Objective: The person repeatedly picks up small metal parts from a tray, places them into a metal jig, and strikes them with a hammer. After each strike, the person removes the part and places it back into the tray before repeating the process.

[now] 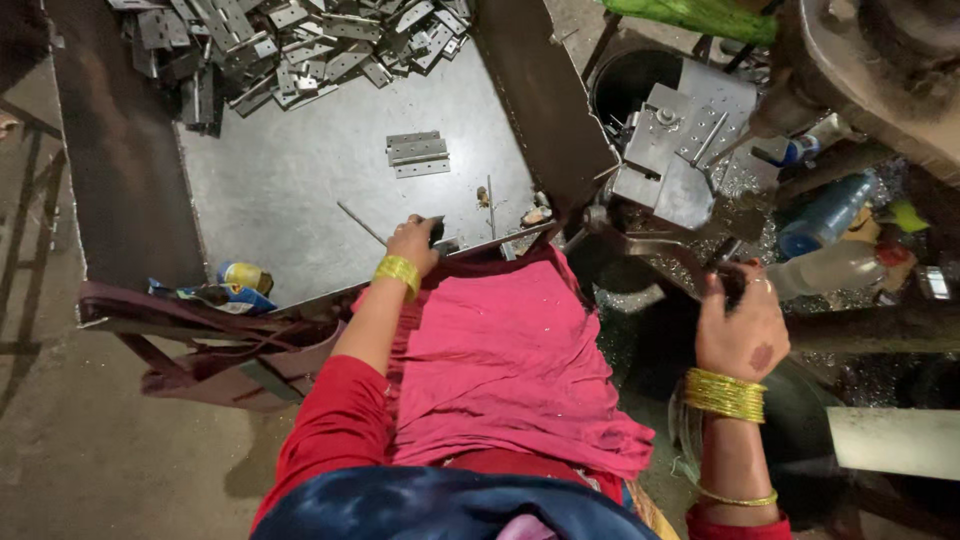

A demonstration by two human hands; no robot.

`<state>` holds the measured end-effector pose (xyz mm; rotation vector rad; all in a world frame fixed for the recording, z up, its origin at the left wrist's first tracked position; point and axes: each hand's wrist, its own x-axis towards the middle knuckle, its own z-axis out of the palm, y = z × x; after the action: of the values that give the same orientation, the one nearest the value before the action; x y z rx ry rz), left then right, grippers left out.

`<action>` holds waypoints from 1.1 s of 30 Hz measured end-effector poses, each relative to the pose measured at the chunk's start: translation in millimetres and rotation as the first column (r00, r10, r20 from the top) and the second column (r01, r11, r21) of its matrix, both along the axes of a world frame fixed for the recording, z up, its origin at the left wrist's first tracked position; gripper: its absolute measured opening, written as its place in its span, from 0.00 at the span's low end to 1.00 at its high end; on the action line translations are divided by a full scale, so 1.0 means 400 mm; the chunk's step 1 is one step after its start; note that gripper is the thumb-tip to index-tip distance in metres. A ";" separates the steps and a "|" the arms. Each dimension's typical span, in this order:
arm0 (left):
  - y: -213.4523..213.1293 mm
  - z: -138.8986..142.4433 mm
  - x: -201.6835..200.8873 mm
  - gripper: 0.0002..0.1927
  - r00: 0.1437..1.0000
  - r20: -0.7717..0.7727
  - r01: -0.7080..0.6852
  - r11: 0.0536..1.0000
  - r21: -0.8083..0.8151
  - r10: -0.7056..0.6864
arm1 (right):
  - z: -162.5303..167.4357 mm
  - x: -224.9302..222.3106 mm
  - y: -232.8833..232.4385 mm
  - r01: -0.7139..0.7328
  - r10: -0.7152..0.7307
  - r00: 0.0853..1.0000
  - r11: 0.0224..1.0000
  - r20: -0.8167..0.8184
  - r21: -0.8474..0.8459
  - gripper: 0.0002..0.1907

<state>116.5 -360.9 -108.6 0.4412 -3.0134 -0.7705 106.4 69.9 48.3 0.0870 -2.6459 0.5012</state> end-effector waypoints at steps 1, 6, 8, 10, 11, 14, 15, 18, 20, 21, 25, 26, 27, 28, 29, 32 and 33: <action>-0.004 0.006 -0.007 0.24 1.000 0.020 0.014 0.998 0.062 -0.015 | 0.005 0.006 -0.019 -0.022 0.023 0.999 0.999 -0.026 0.038 0.14; 0.004 0.027 -0.004 0.15 1.000 -0.014 -0.005 0.988 0.157 0.008 | -0.066 0.042 -0.169 -0.301 0.305 0.952 0.945 0.010 -0.124 0.13; 0.040 0.039 -0.001 0.18 0.948 -0.260 -0.092 0.938 0.335 0.186 | -0.120 0.046 -0.246 -0.128 0.300 0.849 0.916 0.435 -0.381 0.17; 0.108 0.055 -0.006 0.14 0.935 -0.242 -0.080 0.816 0.572 0.261 | -0.174 0.047 -0.309 -0.268 0.619 0.777 0.489 0.114 -0.830 0.21; 0.155 0.063 -0.011 0.15 0.927 -0.294 0.036 0.724 0.688 0.233 | -0.198 0.047 -0.329 -0.266 0.594 0.794 0.529 0.128 -0.806 0.22; 0.313 0.086 -0.016 0.17 0.905 -0.328 0.117 0.582 0.805 0.270 | -0.247 0.054 -0.339 -0.264 0.490 0.851 0.711 0.190 -0.652 0.23; 0.362 0.091 -0.012 0.17 0.903 -0.313 0.097 0.567 0.818 0.295 | -0.253 0.061 -0.327 -0.252 0.429 0.874 0.802 0.228 -0.541 0.22; 0.478 0.094 0.008 0.16 0.963 -0.209 0.092 0.519 0.850 0.171 | -0.250 0.094 -0.271 -0.268 0.328 0.903 0.934 0.276 -0.235 0.15; 0.519 0.092 0.011 0.15 0.957 -0.260 0.147 0.558 0.816 0.130 | -0.233 0.117 -0.236 -0.277 0.332 0.920 0.927 0.209 -0.255 0.15; 0.530 0.091 0.008 0.16 0.951 -0.287 0.171 0.581 0.796 0.112 | -0.224 0.127 -0.222 -0.279 0.346 0.930 0.886 0.127 -0.370 0.18; 0.536 0.087 -0.022 0.16 0.985 -0.166 0.132 0.438 0.889 0.040 | -0.200 0.135 -0.187 -0.314 0.379 0.925 0.821 0.043 -0.477 0.28; 0.531 0.086 -0.030 0.15 0.994 -0.107 0.092 0.410 0.907 0.015 | -0.201 0.130 -0.182 -0.229 0.372 0.918 0.777 0.134 -0.587 0.31; 0.524 0.083 -0.036 0.15 0.999 -0.048 0.048 0.384 0.922 -0.008 | -0.204 0.124 -0.176 -0.134 0.379 0.898 0.721 0.224 -0.680 0.34; 0.516 0.079 -0.040 0.15 0.995 -0.086 0.099 0.348 0.932 -0.052 | -0.210 0.118 -0.171 -0.027 0.395 0.864 0.655 0.311 -0.755 0.38; 0.507 0.075 -0.042 0.14 0.988 -0.125 0.149 0.308 0.940 -0.096 | -0.215 0.112 -0.165 -0.071 0.465 0.846 0.585 0.262 -0.808 0.35; 0.478 0.060 -0.041 0.12 0.988 -0.101 0.134 0.323 0.937 -0.117 | -0.222 0.100 -0.145 -0.011 0.591 0.785 0.312 0.185 -0.950 0.30; 0.471 0.057 -0.043 0.11 0.992 -0.071 0.105 0.351 0.930 -0.108 | -0.215 0.097 -0.137 0.131 0.600 0.769 0.188 0.219 -0.973 0.30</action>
<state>99.2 -172.5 -85.7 0.1794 -2.2069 -2.4938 145.1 14.9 -37.7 -0.0345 -2.1737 2.6360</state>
